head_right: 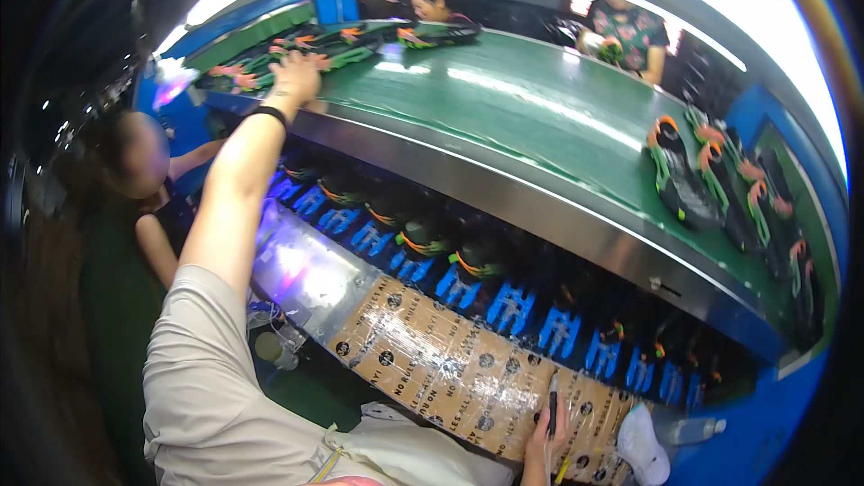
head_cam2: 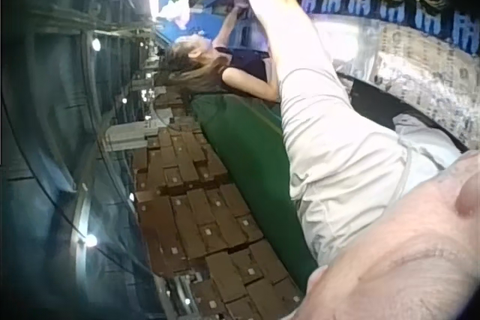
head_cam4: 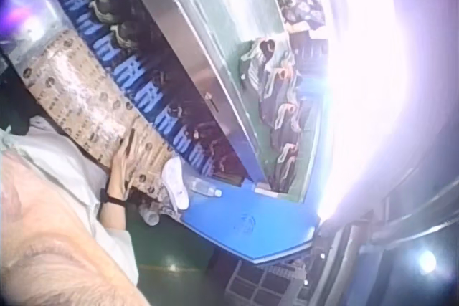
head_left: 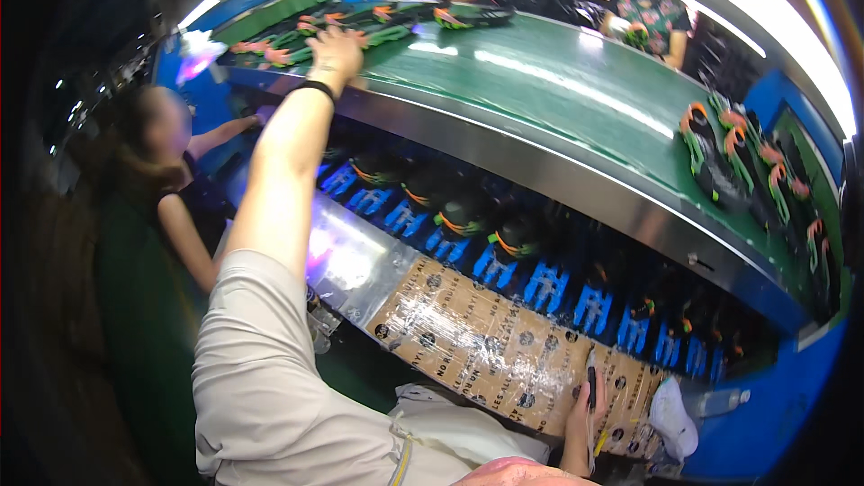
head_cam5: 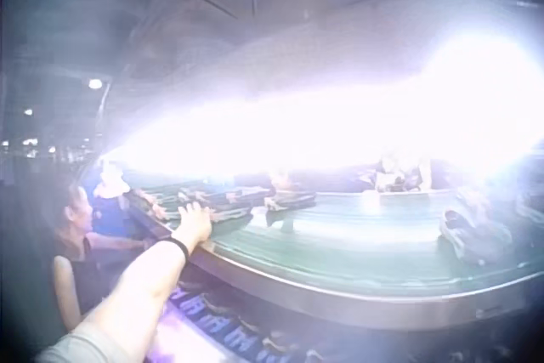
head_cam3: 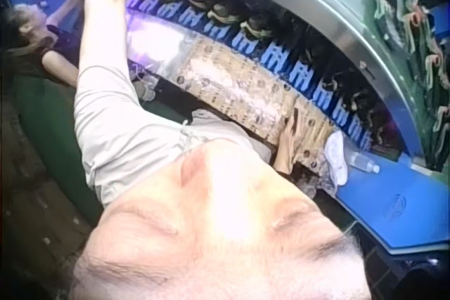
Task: The person repeatedly picks up black shoes from a conveyor belt, applies a clear substance to the soles using a brush, and returns them to the belt. The process is continuous and repetitive throughout the clip.
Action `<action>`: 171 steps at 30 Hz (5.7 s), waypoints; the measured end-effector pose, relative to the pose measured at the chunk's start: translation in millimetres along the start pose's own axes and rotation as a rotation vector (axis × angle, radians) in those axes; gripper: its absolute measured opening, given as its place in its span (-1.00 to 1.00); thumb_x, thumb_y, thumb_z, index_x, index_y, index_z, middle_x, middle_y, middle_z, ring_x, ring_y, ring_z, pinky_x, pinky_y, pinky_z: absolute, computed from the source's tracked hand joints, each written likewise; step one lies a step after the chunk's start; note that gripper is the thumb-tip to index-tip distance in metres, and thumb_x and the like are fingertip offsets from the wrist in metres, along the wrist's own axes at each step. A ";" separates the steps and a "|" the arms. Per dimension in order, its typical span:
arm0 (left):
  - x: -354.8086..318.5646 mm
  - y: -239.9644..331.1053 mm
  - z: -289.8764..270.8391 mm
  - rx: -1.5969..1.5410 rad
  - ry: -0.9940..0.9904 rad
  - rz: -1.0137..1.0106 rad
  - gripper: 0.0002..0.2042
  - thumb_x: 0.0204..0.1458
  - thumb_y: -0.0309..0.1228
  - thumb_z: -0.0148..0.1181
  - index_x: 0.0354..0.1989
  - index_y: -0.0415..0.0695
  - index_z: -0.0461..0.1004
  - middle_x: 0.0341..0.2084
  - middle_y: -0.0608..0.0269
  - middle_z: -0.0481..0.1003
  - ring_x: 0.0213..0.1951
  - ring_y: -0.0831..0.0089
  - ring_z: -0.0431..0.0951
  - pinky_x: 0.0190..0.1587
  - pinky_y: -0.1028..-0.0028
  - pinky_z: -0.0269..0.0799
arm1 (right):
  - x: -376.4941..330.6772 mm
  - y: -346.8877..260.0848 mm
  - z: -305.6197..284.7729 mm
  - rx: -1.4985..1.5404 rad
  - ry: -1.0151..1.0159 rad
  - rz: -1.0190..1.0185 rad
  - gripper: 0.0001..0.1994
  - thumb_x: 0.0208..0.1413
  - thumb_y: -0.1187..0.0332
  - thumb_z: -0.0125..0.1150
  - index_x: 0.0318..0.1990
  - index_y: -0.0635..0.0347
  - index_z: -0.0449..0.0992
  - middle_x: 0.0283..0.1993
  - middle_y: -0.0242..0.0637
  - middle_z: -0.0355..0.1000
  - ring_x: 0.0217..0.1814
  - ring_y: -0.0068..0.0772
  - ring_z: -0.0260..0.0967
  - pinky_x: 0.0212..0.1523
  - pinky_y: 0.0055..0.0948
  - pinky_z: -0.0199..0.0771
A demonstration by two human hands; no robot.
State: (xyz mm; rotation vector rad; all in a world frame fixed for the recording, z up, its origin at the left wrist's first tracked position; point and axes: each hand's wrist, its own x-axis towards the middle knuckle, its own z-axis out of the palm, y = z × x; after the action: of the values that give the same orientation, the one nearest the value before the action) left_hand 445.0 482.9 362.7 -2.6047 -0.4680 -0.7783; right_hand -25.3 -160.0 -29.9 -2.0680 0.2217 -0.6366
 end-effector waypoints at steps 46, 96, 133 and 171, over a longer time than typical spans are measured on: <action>-529.8 198.9 -71.6 -2.754 -1.494 -0.332 -0.30 0.23 -0.15 0.17 0.45 -0.37 0.29 0.30 -0.34 0.45 0.35 -0.28 0.46 0.47 -0.17 0.32 | 5.8 -125.8 -14.6 0.957 -0.117 0.359 -0.71 0.37 0.39 0.30 0.15 0.36 0.61 -0.24 -0.40 0.55 -0.26 -0.66 0.41 -0.21 -0.63 0.37; -565.0 220.8 -125.3 -2.621 -1.561 -0.346 -0.19 0.47 0.31 -0.54 0.52 -0.07 0.27 0.41 0.12 0.42 0.42 0.19 0.42 0.50 0.14 0.34 | 50.8 -230.6 -3.2 0.393 -0.238 0.018 -0.73 0.24 0.47 0.39 0.08 0.26 0.71 -0.11 -0.15 0.68 -0.11 -0.40 0.62 -0.04 -0.48 0.59; -485.2 202.3 -121.4 -3.070 -1.241 -0.291 -0.02 0.22 0.52 -0.20 0.35 -0.24 0.42 0.10 -0.13 0.57 0.11 -0.02 0.59 0.31 -0.04 0.48 | 37.8 -262.3 -9.5 0.075 -0.470 -0.605 -0.74 0.08 0.47 0.52 -0.05 0.22 0.74 -0.18 -0.15 0.68 -0.15 -0.14 0.62 -0.07 -0.24 0.57; -376.4 212.5 -175.0 -1.909 -1.390 0.706 -0.27 0.46 0.27 -0.14 0.21 -0.20 0.62 -0.03 0.21 0.70 -0.06 0.51 0.68 0.03 0.46 0.60 | 75.0 -282.7 -26.5 0.095 -0.814 -0.662 -0.64 0.13 0.48 0.46 0.11 0.17 0.69 -0.29 -0.20 0.51 -0.24 -0.08 0.50 -0.17 -0.14 0.49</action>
State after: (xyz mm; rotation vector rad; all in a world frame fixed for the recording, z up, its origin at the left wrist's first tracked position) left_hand 156.5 143.2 225.6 -3.6949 1.7122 1.9121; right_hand -0.5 -53.0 242.4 -2.1213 -0.9645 -0.1220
